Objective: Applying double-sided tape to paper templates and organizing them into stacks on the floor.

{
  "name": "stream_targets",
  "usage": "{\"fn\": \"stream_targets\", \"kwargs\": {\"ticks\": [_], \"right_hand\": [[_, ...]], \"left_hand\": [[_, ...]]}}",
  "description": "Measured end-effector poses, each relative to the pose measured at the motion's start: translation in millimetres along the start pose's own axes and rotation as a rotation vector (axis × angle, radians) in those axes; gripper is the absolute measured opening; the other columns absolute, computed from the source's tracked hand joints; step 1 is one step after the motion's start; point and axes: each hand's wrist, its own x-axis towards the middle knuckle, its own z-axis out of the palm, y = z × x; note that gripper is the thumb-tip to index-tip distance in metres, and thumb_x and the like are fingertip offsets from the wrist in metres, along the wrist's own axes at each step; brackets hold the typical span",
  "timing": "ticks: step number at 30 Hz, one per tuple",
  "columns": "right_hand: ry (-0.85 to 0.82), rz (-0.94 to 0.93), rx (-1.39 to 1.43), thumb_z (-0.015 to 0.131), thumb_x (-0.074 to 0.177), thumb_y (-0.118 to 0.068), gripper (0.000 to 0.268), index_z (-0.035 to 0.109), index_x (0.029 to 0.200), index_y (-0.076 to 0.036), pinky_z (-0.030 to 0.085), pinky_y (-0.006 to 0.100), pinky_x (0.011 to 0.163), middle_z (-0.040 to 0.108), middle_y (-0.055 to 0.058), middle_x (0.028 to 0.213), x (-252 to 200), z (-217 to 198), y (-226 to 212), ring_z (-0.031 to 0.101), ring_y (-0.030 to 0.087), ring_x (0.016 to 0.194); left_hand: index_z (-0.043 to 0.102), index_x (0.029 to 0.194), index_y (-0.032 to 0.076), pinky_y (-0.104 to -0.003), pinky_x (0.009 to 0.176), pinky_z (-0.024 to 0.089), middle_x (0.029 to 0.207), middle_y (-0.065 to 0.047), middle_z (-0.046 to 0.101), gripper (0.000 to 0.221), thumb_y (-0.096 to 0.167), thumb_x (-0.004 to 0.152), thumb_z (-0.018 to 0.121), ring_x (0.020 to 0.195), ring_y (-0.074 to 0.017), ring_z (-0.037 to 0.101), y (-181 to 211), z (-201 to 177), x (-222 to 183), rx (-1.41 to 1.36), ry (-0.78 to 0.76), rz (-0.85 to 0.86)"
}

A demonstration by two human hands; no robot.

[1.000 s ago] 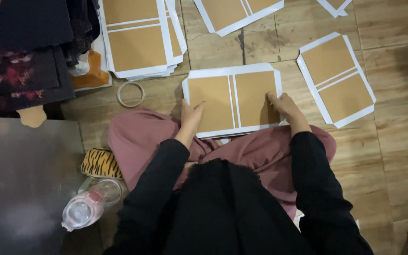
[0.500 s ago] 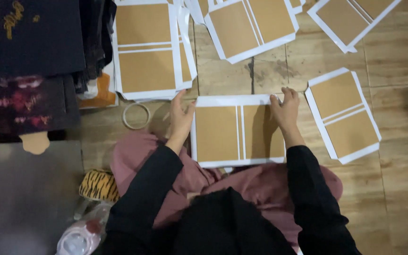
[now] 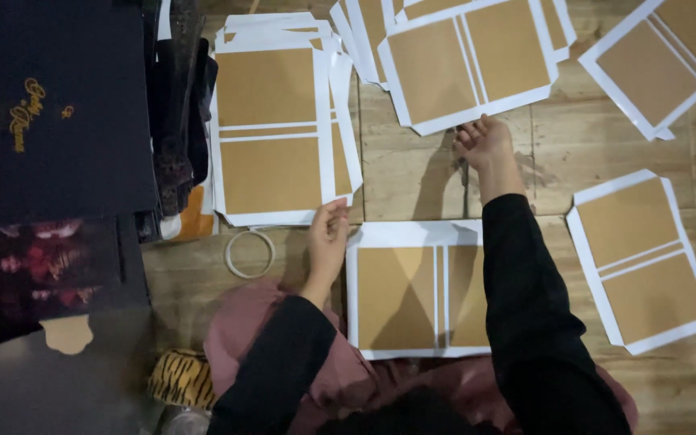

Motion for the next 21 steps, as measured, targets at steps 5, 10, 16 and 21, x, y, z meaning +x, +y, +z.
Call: {"fn": "stream_targets", "kwargs": {"ticks": [5, 10, 16, 21], "right_hand": [[0.119, 0.058, 0.008, 0.045, 0.088, -0.020, 0.020, 0.035, 0.089, -0.004, 0.040, 0.037, 0.068, 0.033, 0.002, 0.071, 85, 5, -3, 0.037, 0.019, 0.062], [0.126, 0.156, 0.270, 0.046, 0.089, -0.013, 0.046, 0.028, 0.129, 0.002, 0.025, 0.045, 0.100, 0.036, 0.011, 0.120, -50, 86, -33, 0.036, 0.026, 0.124], [0.097, 0.202, 0.347, 0.050, 0.080, -0.018, 0.062, 0.018, 0.131, -0.004, 0.028, 0.058, 0.095, 0.027, 0.019, 0.131, 60, 52, -20, 0.036, 0.041, 0.122], [0.140, 0.243, 0.371, 0.048, 0.082, -0.024, 0.063, 0.014, 0.133, -0.010, 0.029, 0.052, 0.094, 0.025, 0.013, 0.138, 53, 65, -21, 0.033, 0.034, 0.126]], "left_hand": [[0.060, 0.106, 0.010, -0.023, 0.068, 0.051, 0.094, -0.007, 0.059, 0.029, 0.000, 0.080, 0.053, 0.079, -0.0125, 0.059, -3, 7, 9, 0.037, 0.027, 0.001], [0.062, 0.104, 0.013, -0.022, 0.067, 0.051, 0.092, -0.001, 0.057, 0.026, 0.003, 0.081, 0.055, 0.079, -0.0106, 0.059, 3, 8, 11, 0.085, 0.017, -0.020], [0.061, 0.105, 0.009, -0.024, 0.068, 0.052, 0.094, -0.006, 0.056, 0.026, 0.001, 0.082, 0.053, 0.079, -0.0135, 0.058, 0, 10, 12, -0.011, -0.017, -0.037], [0.059, 0.105, 0.007, -0.029, 0.072, 0.053, 0.100, -0.008, 0.054, 0.025, -0.001, 0.082, 0.053, 0.083, -0.0166, 0.058, 20, 10, 11, -0.013, -0.022, -0.090]]}}
